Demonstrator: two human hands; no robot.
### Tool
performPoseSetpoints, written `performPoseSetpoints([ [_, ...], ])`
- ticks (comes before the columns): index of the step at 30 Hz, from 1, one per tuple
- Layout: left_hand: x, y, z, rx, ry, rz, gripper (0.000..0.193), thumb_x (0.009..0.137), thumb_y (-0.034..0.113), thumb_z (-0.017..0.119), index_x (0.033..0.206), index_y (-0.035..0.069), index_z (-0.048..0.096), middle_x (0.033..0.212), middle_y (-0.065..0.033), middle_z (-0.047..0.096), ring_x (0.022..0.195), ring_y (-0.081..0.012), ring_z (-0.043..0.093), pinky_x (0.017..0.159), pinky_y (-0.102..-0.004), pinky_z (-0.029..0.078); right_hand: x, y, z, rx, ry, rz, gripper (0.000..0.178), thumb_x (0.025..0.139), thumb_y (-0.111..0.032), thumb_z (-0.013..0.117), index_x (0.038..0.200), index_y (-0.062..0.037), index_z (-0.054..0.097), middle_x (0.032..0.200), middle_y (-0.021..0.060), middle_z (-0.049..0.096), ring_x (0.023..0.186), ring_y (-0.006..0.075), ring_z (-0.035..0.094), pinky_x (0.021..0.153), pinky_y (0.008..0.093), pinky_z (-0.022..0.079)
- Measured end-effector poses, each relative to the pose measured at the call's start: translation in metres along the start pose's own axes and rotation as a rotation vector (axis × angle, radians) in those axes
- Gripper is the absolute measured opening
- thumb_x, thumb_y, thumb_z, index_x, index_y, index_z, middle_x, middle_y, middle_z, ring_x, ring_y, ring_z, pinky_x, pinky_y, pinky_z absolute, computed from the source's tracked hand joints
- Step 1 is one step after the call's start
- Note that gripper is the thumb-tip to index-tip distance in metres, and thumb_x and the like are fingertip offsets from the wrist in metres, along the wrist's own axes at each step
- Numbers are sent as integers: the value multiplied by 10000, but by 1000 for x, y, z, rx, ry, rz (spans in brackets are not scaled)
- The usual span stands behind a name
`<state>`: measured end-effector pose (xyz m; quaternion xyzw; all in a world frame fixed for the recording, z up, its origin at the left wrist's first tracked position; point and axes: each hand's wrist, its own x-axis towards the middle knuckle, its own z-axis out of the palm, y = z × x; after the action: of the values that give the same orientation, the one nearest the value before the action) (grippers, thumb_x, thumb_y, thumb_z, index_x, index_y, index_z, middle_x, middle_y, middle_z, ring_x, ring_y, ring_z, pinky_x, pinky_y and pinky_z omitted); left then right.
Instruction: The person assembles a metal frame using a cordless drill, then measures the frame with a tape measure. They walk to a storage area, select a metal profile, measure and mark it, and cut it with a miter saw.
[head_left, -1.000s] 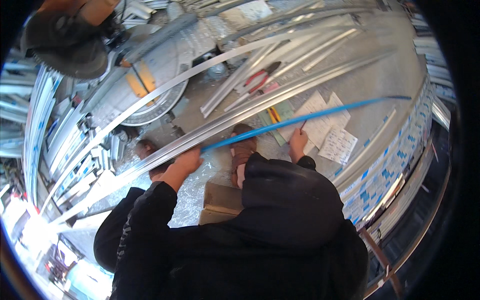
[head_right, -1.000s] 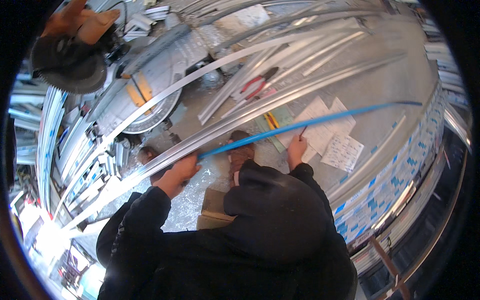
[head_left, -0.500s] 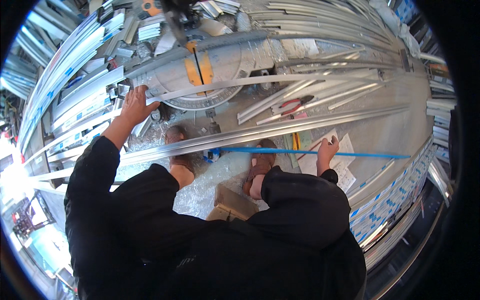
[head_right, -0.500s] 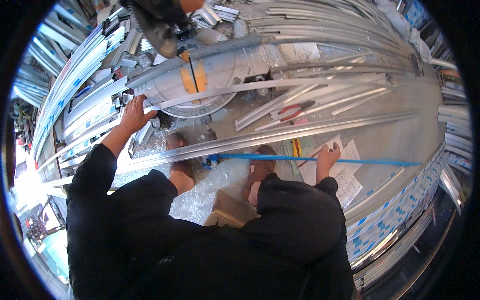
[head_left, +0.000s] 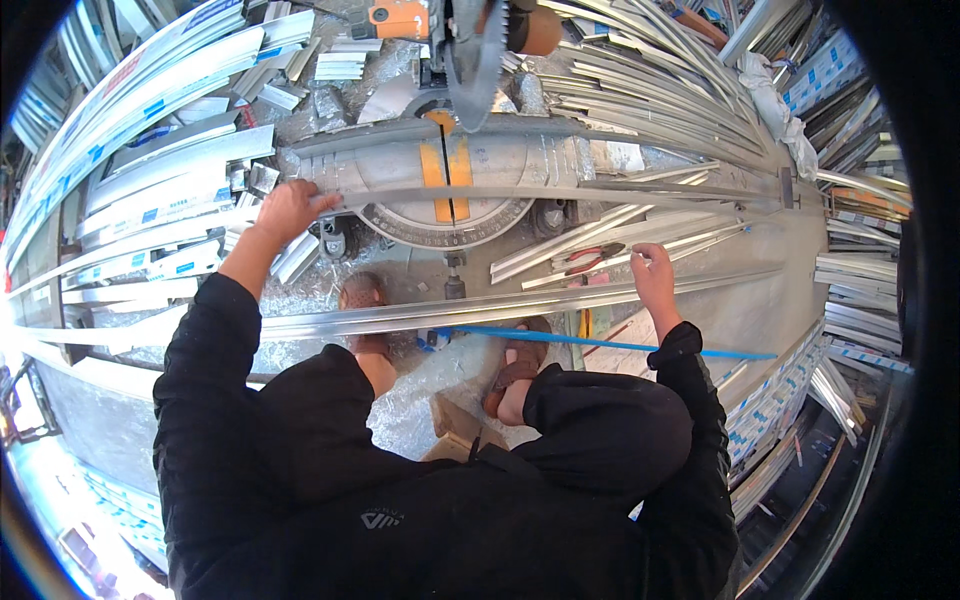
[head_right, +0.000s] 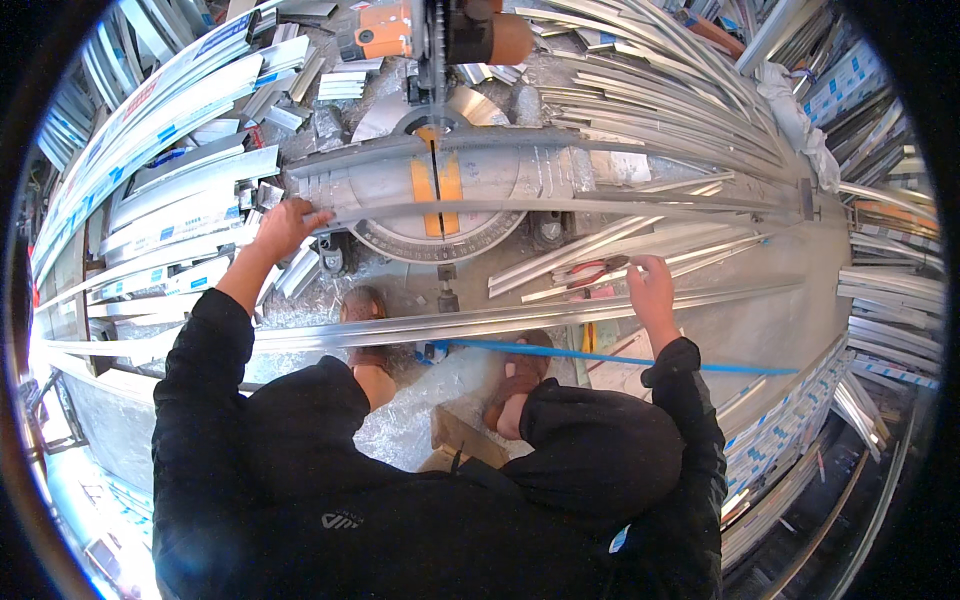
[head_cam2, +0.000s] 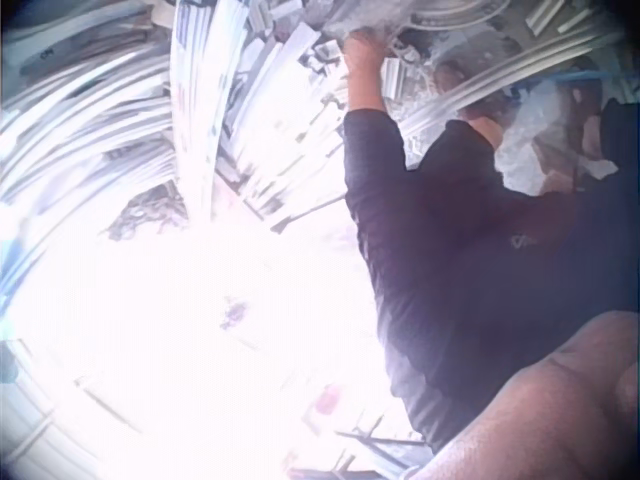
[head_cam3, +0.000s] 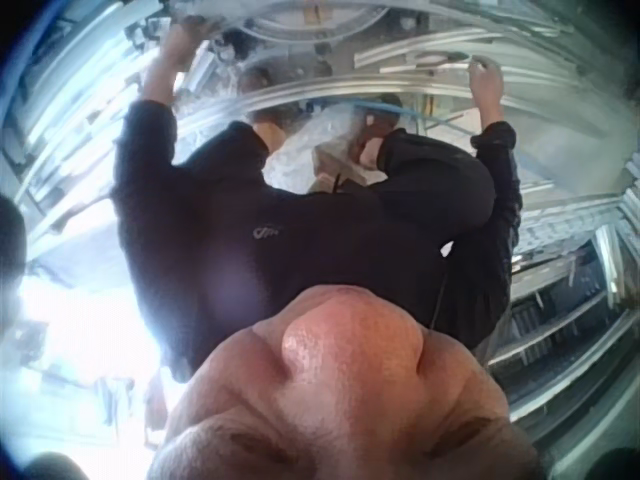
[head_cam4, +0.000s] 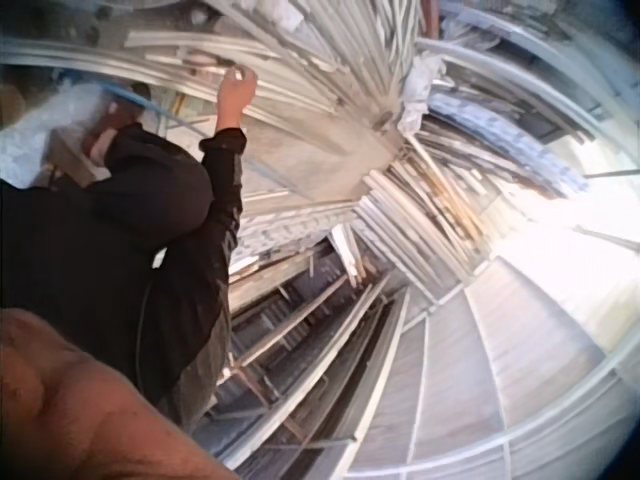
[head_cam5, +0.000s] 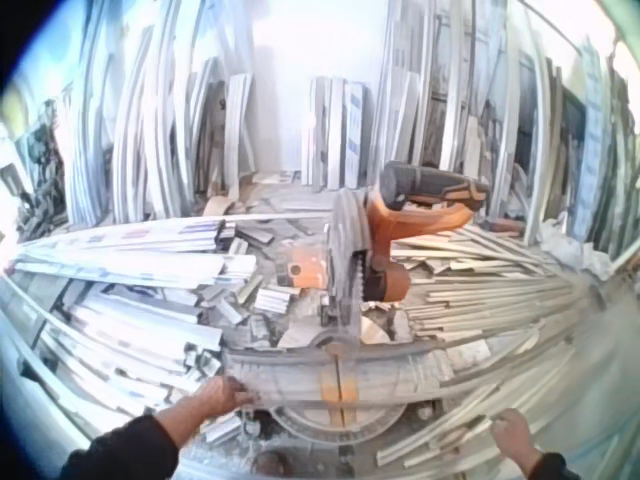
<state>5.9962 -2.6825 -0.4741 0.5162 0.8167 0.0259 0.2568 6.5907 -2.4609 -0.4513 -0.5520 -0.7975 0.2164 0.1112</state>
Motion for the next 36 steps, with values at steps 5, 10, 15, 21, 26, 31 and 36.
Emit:
performPoseSetpoints([
  [5, 33, -32, -21, -45, 102, -146, 667, 901, 653, 555, 924, 3, 706, 925, -232, 691, 878, -398, 662, 779, -479, 509, 1, -27, -12, -50, -63, -7, 201, 846, -149, 658, 995, -19, 693, 1020, 149, 673, 983, 319, 648, 881, 393, 497],
  [10, 41, -43, -27, 85, 218, -23, 721, 798, 709, 644, 893, -2, 705, 915, -209, 696, 912, -377, 675, 816, -469, 516, 17, -19, -26, -56, -141, 96, 252, 849, -185, 656, 1026, -9, 696, 1019, 172, 696, 1004, 325, 653, 891, 395, 503],
  [15, 41, -46, -25, -35, 27, -111, 720, 767, 713, 684, 753, -7, 705, 728, -160, 695, 687, -277, 682, 661, -435, 532, 62, -20, -14, -177, -51, -276, 460, 863, -227, 677, 1262, -9, 602, 1262, 228, 610, 1204, 383, 549, 1044, 422, 418],
  [21, 2, -38, -21, -21, 83, 85, 749, 771, 778, 582, 815, 45, 727, 806, -189, 700, 822, -385, 684, 756, -472, 533, 108, -73, 12, -389, -289, -415, 698, 920, -311, 629, 1483, 11, 375, 1473, 248, 427, 1394, 414, 354, 1156, 490, 259],
  [26, -23, -16, -72, -9, -25, 118, 716, 806, 750, 563, 804, 53, 729, 791, -159, 699, 799, -364, 679, 735, -457, 532, 126, -72, 44, -347, -383, -327, 536, 1011, -319, 517, 1409, 29, 435, 1303, 242, 497, 1247, 405, 463, 1057, 529, 348],
  [31, -57, 27, -126, 57, 9, 130, 710, 813, 737, 569, 786, 46, 732, 778, -150, 696, 797, -359, 676, 729, -453, 526, 118, -55, 26, -226, -226, -221, 435, 1016, -260, 517, 1342, 28, 500, 1193, 228, 542, 1081, 393, 556, 906, 482, 455],
  [36, -56, -6, -128, -78, 9, 58, 741, 774, 754, 616, 774, 20, 718, 759, -155, 687, 766, -339, 677, 724, -445, 527, 124, -75, 5, -308, -226, -348, 387, 968, -218, 596, 1264, 31, 587, 1038, 221, 607, 1028, 387, 592, 911, 452, 464],
])
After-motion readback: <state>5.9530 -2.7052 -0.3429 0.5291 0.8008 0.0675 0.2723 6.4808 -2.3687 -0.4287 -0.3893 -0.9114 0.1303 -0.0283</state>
